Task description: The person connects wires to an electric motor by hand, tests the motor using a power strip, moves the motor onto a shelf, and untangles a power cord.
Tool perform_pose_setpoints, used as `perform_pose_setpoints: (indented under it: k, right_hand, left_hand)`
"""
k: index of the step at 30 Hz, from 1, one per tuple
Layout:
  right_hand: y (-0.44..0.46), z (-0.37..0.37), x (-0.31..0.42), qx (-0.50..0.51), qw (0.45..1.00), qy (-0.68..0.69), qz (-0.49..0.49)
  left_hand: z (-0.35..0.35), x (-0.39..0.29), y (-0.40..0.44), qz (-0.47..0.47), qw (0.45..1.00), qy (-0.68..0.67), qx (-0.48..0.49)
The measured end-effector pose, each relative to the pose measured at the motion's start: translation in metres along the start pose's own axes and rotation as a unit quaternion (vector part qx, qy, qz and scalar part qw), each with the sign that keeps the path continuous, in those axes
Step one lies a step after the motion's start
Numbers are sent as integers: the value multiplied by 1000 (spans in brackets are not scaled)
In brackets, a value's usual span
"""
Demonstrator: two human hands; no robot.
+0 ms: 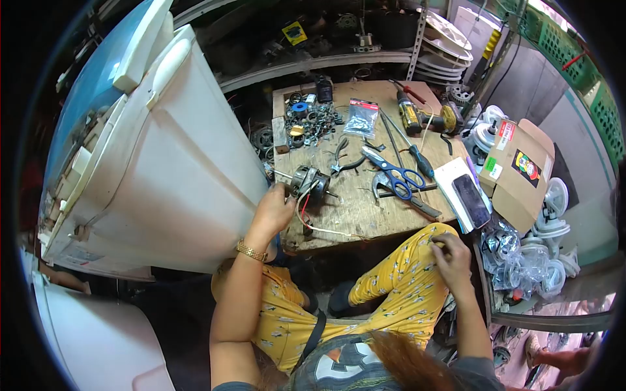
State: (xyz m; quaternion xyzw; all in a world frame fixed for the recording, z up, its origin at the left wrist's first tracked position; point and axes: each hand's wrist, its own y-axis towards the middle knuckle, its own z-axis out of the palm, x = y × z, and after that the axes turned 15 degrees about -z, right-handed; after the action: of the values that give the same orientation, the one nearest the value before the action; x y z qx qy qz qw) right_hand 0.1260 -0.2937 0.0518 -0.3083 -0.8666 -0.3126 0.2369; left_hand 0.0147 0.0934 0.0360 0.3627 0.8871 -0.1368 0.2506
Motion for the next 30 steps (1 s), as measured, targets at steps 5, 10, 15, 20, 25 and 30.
perform_pose_setpoints:
  k: [5,10,15,20,25,30]
  right_hand:
    - [58,74,27,58,982,56,-170]
    - [78,138,46,115,971,104,-180]
    - [80,180,58,117,959,62,-249]
    - [74,185,59,166,952,167,-197]
    - [74,180,58,147,962,177,-150]
    - [94,193,48,94,965,206,-131]
  left_hand:
    - [3,-2,-14,-36,995,-36,81]
    - [5,2,-14,-36,989,-66,129]
    - [-3,-12,-18,-102,963,-147,201]
    - [13,3,-14,-85,945,-243,202]
    - [15,6,-15,-40,979,-123,158]
    - [12,1,-14,-17,994,-39,105]
